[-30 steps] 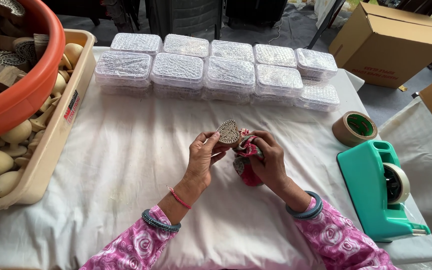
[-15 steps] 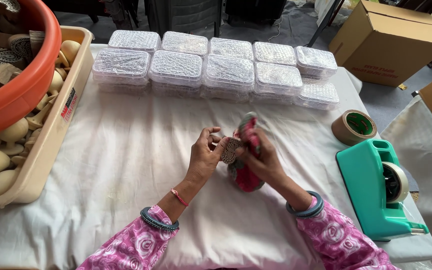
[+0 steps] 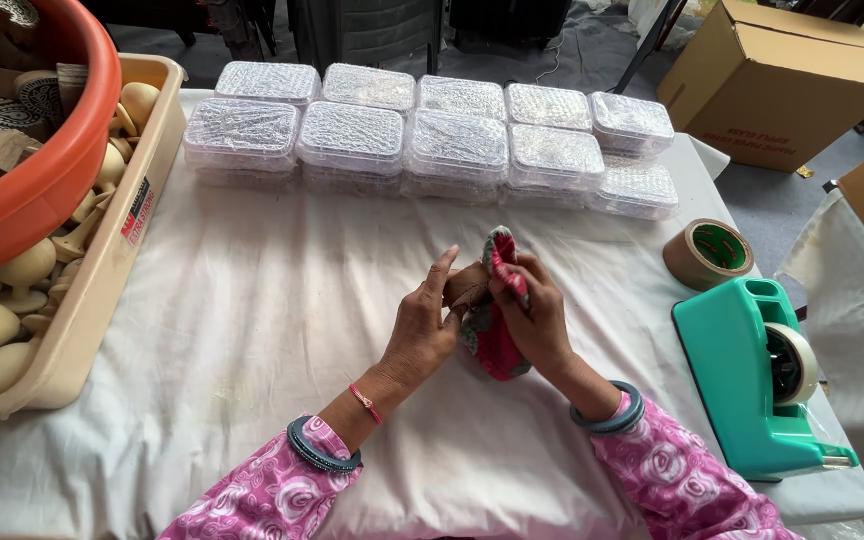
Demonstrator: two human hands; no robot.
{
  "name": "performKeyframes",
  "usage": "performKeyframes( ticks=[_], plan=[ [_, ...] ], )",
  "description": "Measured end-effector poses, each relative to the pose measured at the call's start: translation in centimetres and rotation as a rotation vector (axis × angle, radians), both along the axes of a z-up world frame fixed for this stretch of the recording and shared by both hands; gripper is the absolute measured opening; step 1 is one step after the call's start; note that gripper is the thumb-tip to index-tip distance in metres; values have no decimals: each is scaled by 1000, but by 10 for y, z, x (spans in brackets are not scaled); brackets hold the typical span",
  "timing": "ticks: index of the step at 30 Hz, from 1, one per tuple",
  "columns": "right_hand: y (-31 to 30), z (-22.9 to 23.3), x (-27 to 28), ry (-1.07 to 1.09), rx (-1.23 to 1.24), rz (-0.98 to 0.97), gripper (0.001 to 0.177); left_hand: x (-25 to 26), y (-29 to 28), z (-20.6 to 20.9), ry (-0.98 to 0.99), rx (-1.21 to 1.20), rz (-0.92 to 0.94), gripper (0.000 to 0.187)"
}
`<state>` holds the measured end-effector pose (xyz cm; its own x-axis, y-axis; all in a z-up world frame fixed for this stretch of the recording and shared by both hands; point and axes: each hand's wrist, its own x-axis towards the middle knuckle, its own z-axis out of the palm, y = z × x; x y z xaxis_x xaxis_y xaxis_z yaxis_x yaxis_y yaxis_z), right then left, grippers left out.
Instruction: The person wipes two heart-shaped wooden items with a cloth, then places them into a small plastic container. They close the container and wrap it in bubble wrap, securing it with tape.
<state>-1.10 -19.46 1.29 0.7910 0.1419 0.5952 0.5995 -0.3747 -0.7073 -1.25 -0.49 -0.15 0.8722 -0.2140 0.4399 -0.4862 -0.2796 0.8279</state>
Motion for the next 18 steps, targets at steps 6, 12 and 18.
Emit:
performKeyframes(
  ticks=[6,12,18],
  plan=[
    [2,13,-10,-320,-412,-130,25,-1,0,-6,-188,218,85,95],
    [-9,14,3,-308,-716,-218,38,-5,1,19,118,77,-41,93],
    [-64,5,33,382,-495,-181,12,10,1,4,545,-341,-152,53]
  ],
)
